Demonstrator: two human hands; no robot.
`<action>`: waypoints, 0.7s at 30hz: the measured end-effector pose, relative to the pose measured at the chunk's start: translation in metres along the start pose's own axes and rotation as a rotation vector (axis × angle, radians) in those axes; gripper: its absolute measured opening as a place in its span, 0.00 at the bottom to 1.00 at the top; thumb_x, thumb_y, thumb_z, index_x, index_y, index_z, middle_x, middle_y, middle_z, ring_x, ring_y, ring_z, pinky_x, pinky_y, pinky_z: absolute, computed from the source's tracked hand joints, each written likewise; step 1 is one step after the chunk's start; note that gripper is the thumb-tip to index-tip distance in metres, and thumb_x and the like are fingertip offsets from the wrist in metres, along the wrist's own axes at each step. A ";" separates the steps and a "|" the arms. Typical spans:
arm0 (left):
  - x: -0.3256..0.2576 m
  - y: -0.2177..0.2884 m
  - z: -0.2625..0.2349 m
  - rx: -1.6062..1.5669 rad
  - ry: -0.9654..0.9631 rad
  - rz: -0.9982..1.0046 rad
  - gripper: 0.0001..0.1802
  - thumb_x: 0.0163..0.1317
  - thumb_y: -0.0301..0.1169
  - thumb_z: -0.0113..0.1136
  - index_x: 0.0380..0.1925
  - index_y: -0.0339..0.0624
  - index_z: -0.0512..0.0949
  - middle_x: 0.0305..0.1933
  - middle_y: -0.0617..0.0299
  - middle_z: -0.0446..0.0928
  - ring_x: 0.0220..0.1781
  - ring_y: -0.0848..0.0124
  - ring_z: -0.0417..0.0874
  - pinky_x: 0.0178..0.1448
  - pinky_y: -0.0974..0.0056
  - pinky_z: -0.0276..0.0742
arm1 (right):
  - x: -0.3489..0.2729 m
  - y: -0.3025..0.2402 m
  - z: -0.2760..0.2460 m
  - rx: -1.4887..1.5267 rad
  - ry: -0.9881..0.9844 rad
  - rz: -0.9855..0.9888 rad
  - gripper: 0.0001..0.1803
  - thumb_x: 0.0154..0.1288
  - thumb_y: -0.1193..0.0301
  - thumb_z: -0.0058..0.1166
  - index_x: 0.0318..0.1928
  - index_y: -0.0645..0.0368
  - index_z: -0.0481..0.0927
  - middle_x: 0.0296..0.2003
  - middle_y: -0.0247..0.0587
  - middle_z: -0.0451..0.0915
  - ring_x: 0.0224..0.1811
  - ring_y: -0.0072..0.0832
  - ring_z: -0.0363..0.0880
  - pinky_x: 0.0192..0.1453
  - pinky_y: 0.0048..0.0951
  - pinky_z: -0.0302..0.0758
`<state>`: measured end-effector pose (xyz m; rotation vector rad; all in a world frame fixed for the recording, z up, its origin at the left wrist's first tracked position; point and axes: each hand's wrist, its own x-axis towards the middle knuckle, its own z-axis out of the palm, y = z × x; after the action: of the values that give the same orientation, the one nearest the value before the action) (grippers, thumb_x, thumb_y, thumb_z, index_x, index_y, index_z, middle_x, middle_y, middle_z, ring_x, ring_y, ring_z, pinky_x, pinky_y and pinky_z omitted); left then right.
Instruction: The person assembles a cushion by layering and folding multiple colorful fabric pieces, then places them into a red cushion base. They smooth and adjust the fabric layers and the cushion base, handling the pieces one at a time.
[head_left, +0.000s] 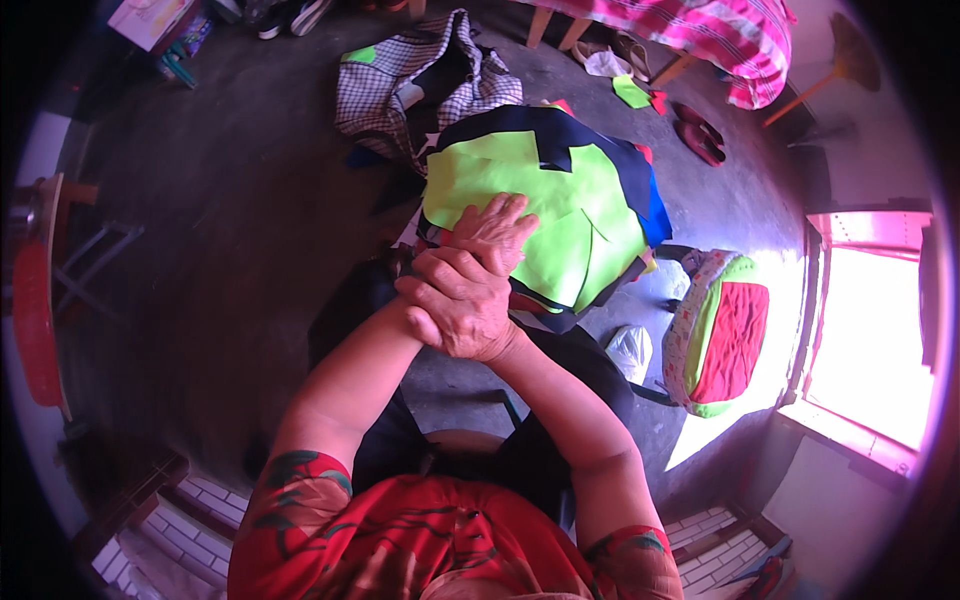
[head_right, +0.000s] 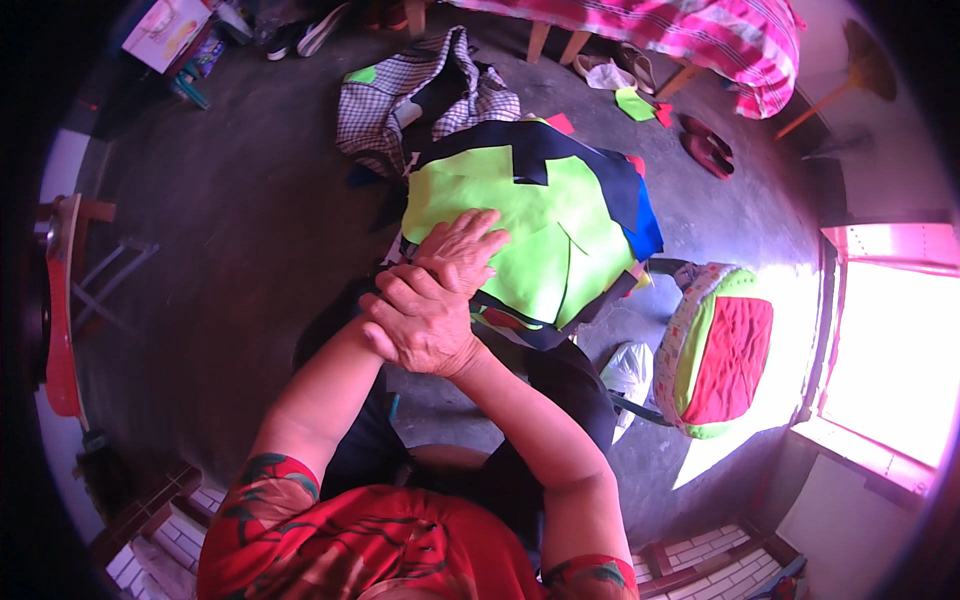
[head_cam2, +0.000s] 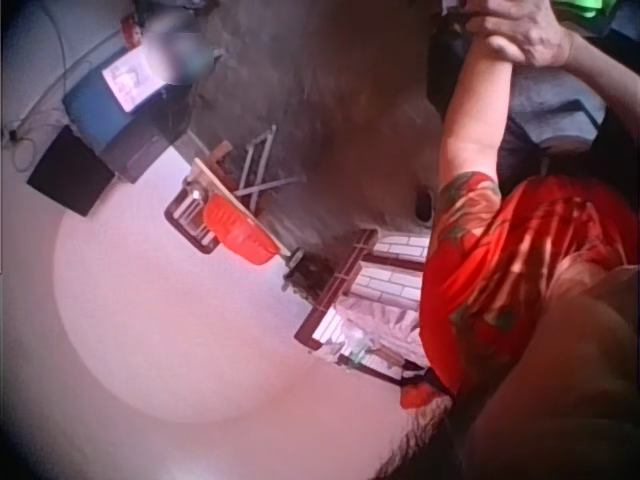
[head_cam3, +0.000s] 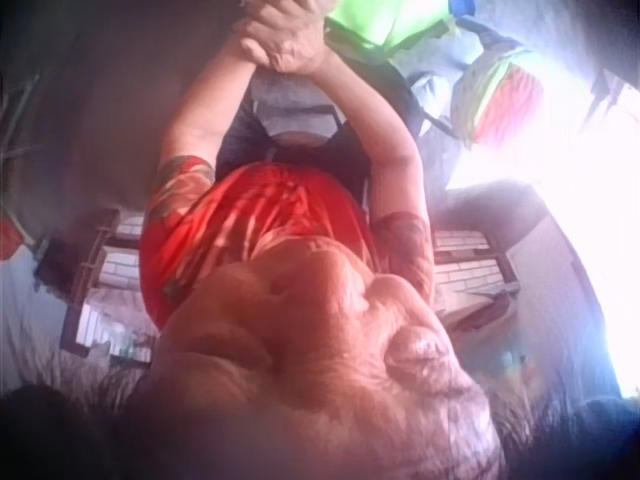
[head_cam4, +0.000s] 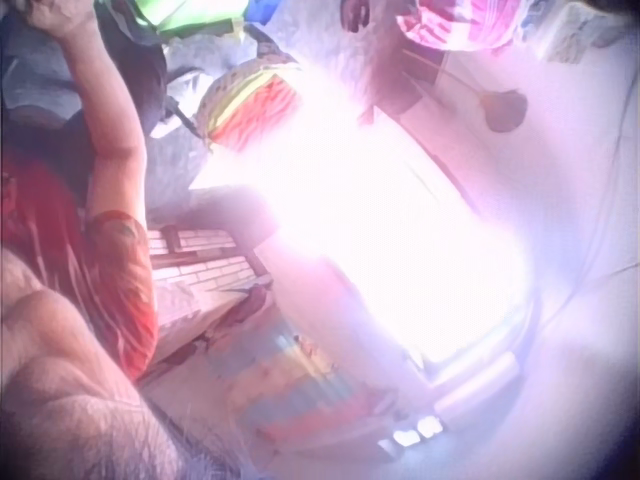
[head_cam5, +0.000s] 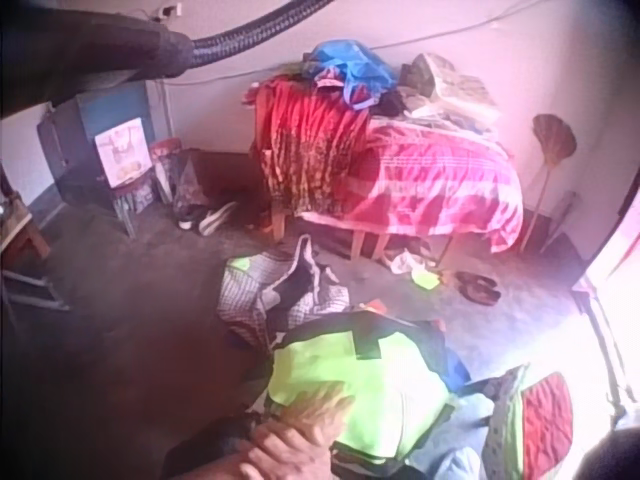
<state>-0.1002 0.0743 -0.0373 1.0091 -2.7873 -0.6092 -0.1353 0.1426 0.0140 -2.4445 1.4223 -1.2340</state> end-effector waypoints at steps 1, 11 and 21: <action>0.001 0.002 -0.005 0.000 -0.023 -0.011 0.27 0.50 0.33 0.64 0.52 0.49 0.68 0.63 0.56 0.61 0.65 0.58 0.62 0.58 0.52 0.66 | -0.002 0.002 0.003 0.003 0.005 -0.005 0.13 0.51 0.58 0.53 0.33 0.52 0.79 0.35 0.35 0.75 0.41 0.30 0.74 0.52 0.38 0.64; -0.001 -0.013 0.009 -0.060 0.089 0.137 0.29 0.48 0.29 0.65 0.53 0.47 0.68 0.63 0.56 0.61 0.65 0.55 0.62 0.61 0.52 0.65 | -0.006 0.002 0.005 0.007 0.081 -0.006 0.12 0.53 0.57 0.52 0.30 0.50 0.77 0.32 0.33 0.73 0.38 0.29 0.71 0.49 0.37 0.63; 0.004 -0.007 -0.006 -0.016 -0.044 0.110 0.33 0.45 0.28 0.68 0.53 0.49 0.66 0.64 0.55 0.59 0.65 0.54 0.60 0.61 0.51 0.66 | -0.014 0.003 0.011 -0.011 0.122 0.007 0.13 0.55 0.55 0.50 0.25 0.50 0.75 0.26 0.32 0.70 0.34 0.30 0.70 0.49 0.40 0.63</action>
<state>-0.0979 0.0645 -0.0347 0.8431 -2.8482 -0.6464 -0.1333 0.1481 -0.0035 -2.4070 1.4678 -1.4003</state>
